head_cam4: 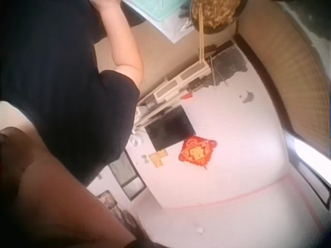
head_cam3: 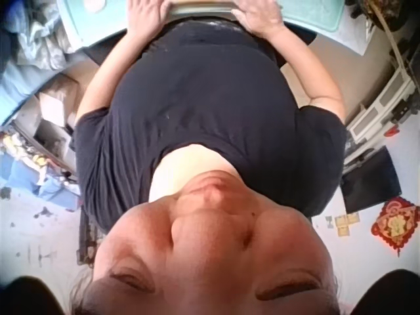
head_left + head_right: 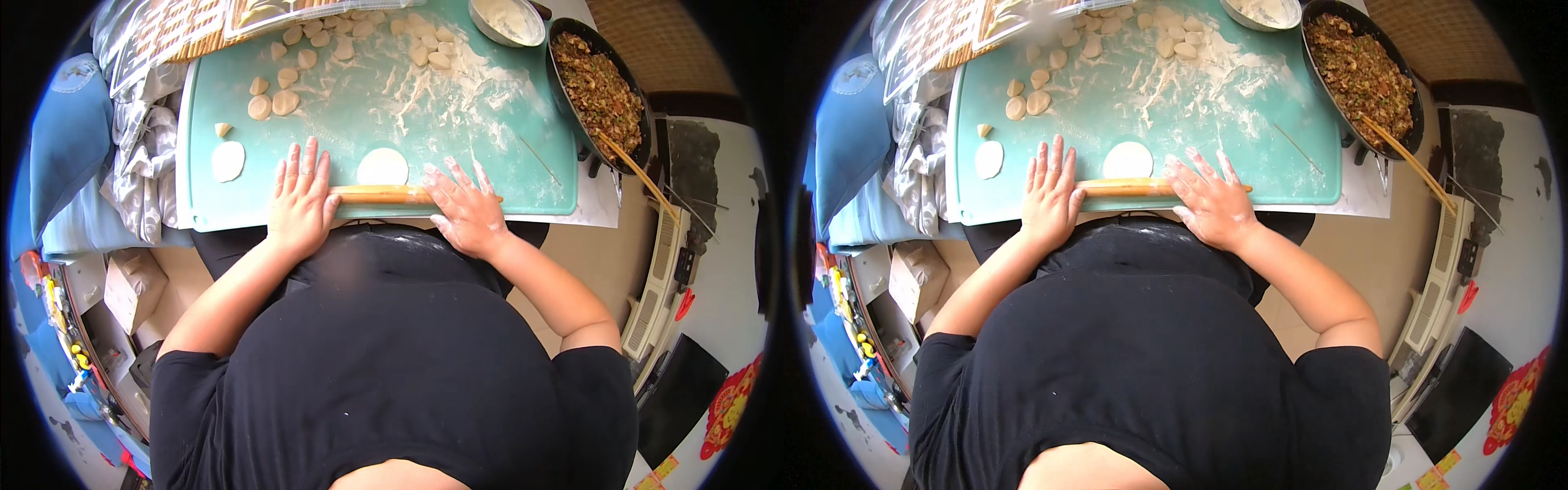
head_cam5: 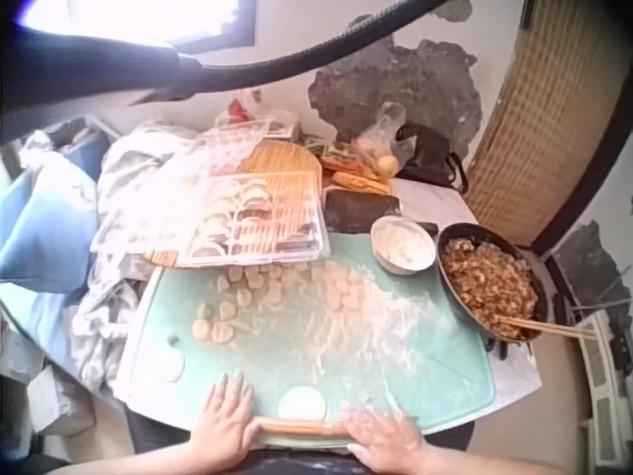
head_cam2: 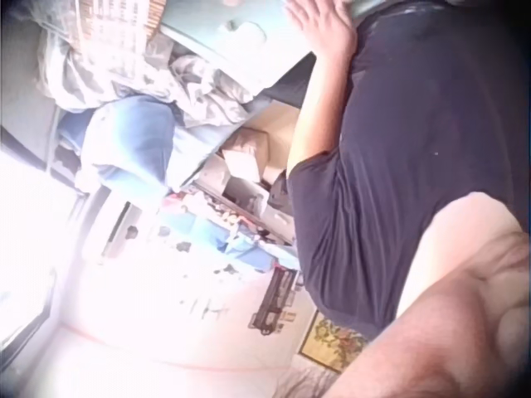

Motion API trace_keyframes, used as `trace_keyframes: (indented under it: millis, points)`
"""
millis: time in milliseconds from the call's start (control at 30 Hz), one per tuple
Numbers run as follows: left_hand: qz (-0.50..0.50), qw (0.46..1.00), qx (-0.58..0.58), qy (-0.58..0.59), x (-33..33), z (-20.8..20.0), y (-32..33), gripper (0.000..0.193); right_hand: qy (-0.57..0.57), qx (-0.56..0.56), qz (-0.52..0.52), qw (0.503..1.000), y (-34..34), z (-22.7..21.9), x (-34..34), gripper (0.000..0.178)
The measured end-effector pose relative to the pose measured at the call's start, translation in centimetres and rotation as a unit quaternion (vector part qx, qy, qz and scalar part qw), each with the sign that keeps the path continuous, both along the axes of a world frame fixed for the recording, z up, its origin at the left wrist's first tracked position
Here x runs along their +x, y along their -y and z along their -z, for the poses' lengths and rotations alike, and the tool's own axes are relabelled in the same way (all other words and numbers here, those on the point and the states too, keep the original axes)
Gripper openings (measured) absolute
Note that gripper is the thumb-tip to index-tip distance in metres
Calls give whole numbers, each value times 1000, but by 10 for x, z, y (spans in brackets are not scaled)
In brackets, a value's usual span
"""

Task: The person cuts a long dough log into small pieces using a cleaver on a floured cutting board. They then roll each piece into a flat circular wrapper using a wooden rolling pin. The wrappers are placed in a stack on the board, and a tray of finished dumplings is visible nearby.

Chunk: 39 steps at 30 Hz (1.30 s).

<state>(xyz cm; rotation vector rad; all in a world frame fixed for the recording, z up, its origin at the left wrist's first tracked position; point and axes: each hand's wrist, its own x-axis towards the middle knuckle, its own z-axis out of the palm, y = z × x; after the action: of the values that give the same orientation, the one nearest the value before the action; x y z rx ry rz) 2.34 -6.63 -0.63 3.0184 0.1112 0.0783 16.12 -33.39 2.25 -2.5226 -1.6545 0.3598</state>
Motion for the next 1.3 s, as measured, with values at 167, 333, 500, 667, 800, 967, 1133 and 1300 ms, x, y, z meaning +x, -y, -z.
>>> trace_keyframes:
  millis: [167, 333, 500, 667, 800, 967, 1133, 1300]
  points:
    - [-119, 990, 1, 72, 77, 5, -30, 59, 70, 49, 43, 995, -46, 6, 60, 53]
    - [-55, 998, 1, 14, 46, -11, -10, 61, 35, -1, 62, 997, -18, 8, 28, 57]
    - [-75, 997, -9, 17, 23, 2, -17, 62, 68, -12, -9, 998, -37, -1, 29, 57]
    - [-141, 987, 8, 75, 97, 3, -38, 63, 83, 41, 78, 993, -57, 15, 78, 60]
    - [22, 996, -80, 41, 64, -7, -1, 53, 51, 27, 42, 997, -25, 8, 41, 58]
    - [1, 962, -273, -32, 81, -24, 26, 32, 10, 151, 22, 988, -6, 12, 16, 48]
    - [-30, 962, -259, -80, 88, -31, 22, 24, 40, 218, 13, 975, -5, 0, 14, 40]
    - [-74, 925, -370, -41, 70, -29, 22, 17, 44, 243, -18, 969, -5, 0, 22, 40]
